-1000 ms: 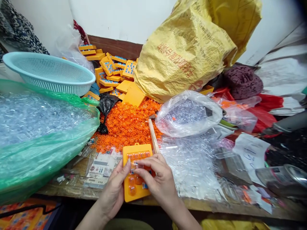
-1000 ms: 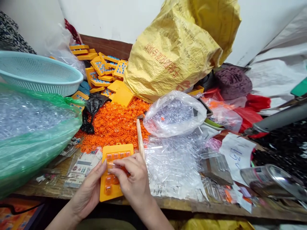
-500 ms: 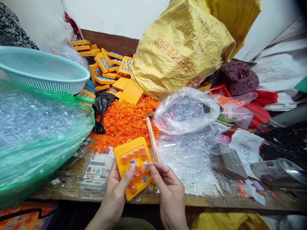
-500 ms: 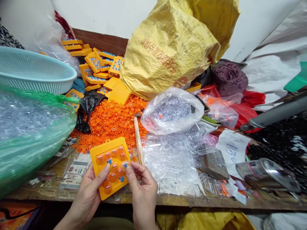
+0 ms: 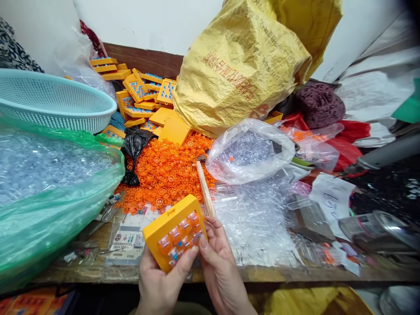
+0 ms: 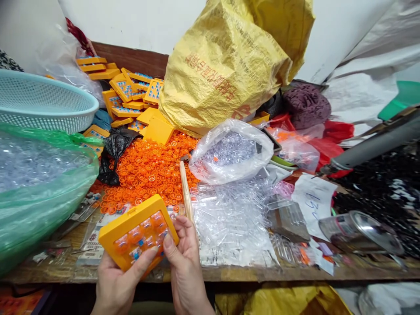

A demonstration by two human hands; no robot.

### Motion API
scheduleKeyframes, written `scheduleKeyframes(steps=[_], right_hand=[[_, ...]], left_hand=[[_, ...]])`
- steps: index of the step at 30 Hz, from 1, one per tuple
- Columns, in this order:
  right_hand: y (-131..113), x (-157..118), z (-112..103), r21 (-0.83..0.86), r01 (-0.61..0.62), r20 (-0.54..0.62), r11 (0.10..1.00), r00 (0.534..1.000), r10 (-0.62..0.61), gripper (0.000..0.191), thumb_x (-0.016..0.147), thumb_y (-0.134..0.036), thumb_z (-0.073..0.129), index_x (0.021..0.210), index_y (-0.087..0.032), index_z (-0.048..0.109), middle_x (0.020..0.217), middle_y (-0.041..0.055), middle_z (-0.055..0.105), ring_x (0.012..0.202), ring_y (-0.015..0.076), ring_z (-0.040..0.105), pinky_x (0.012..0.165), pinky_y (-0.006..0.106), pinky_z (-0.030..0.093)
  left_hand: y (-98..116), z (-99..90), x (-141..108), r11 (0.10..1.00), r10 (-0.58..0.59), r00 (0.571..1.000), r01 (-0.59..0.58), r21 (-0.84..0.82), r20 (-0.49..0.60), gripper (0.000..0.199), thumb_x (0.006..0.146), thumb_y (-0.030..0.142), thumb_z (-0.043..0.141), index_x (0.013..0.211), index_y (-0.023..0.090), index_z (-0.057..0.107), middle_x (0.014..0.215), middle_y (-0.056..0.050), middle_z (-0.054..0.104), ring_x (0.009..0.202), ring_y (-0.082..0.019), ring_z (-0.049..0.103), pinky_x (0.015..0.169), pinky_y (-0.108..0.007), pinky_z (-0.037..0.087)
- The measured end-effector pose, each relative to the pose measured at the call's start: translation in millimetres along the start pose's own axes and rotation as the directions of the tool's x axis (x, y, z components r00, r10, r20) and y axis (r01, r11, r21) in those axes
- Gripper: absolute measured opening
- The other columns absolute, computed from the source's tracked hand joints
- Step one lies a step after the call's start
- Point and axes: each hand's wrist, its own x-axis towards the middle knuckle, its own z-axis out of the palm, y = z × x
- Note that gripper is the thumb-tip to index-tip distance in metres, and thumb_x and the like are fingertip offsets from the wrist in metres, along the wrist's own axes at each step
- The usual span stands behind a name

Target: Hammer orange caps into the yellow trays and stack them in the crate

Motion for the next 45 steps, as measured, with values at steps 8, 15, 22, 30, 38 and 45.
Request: scheduleKeyframes(steps=[8,15,22,30,38,45], right_hand=[[0.6,1.8,1.7,0.065,-0.062,-0.098,0.996,0.993,0.068,0.047,0.053,-0.029,0.088,0.098,-0.031,0.073,0.112,-0.0012,0.071,0.104,0.0171,0.064,0.091,0.027,0.049],[6.2,-1.8,-4.5,-0.22,0.07,-0.035,0.973,0.996,-0.079,0.042,0.067,-0.041,0.079,0.107,-0.031,0.069,0.11,0.0013,0.071,0.1,0.0192,0.067,0.088,0.033,0.053],[-108.6,101.6,-8.9,-0.954,0.287,0.223,0.091,0.875,-0.43,0.038,0.087,-0.034,0.06,0.122,-0.019,0.057,0.116,0.0098,0.063,0.101,0.0199,0.062,0.09,0.039,0.05],[-185.6,202.2,-23.6,-0.844,0.02,0.169,-0.536,0.958,-0.23,0.029,0.091,-0.032,0.057,0.116,-0.018,0.057,0.12,0.0077,0.058,0.102,0.0203,0.06,0.087,0.042,0.05],[-177.0,194.0,-40.0,-0.651,0.016,0.243,-0.759,0.951,-0.189,0.028,0.091,-0.034,0.055,0.115,-0.018,0.058,0.119,0.0075,0.059,0.101,0.0198,0.06,0.087,0.042,0.05],[-171.8,199.1,-40.4,-0.625,-0.006,0.284,-0.78,0.93,-0.235,0.031,0.091,-0.035,0.055,0.116,-0.018,0.057,0.119,0.0077,0.059,0.103,0.0208,0.059,0.088,0.044,0.049]], left_hand=[[20.3,12.0,-1.0,0.995,-0.051,0.997,0.056,0.08,-0.055,0.054,0.048,0.032,0.086,0.093,0.012,0.063,0.087,-0.012,0.076,0.074,-0.028,0.072,0.066,-0.031,0.06],[22.5,8.8,3.2,0.993,-0.041,0.997,0.048,0.109,-0.065,0.051,0.046,0.031,0.087,0.088,0.013,0.064,0.081,-0.01,0.076,0.072,-0.029,0.072,0.064,-0.03,0.059],[43.5,7.5,9.0,0.914,-0.37,0.919,0.386,-0.126,0.135,0.064,0.051,0.025,0.086,0.106,0.01,0.059,0.093,-0.016,0.075,0.083,-0.037,0.071,0.068,-0.042,0.061],[44.7,-2.4,4.1,0.834,-0.484,0.851,0.519,-0.188,0.204,0.082,0.055,0.017,0.085,0.128,0.01,0.047,0.095,-0.017,0.074,0.088,-0.039,0.069,0.071,-0.046,0.06],[46.0,-3.6,3.1,0.754,-0.549,0.79,0.609,-0.247,0.274,0.061,0.073,0.015,0.074,0.128,0.012,0.049,0.097,-0.016,0.074,0.089,-0.035,0.07,0.08,-0.049,0.057],[42.3,-11.2,8.1,0.637,-0.567,0.728,0.684,-0.356,0.385,0.047,0.083,0.026,0.063,0.127,0.013,0.053,0.11,-0.014,0.071,0.101,-0.031,0.067,0.095,-0.049,0.049]])
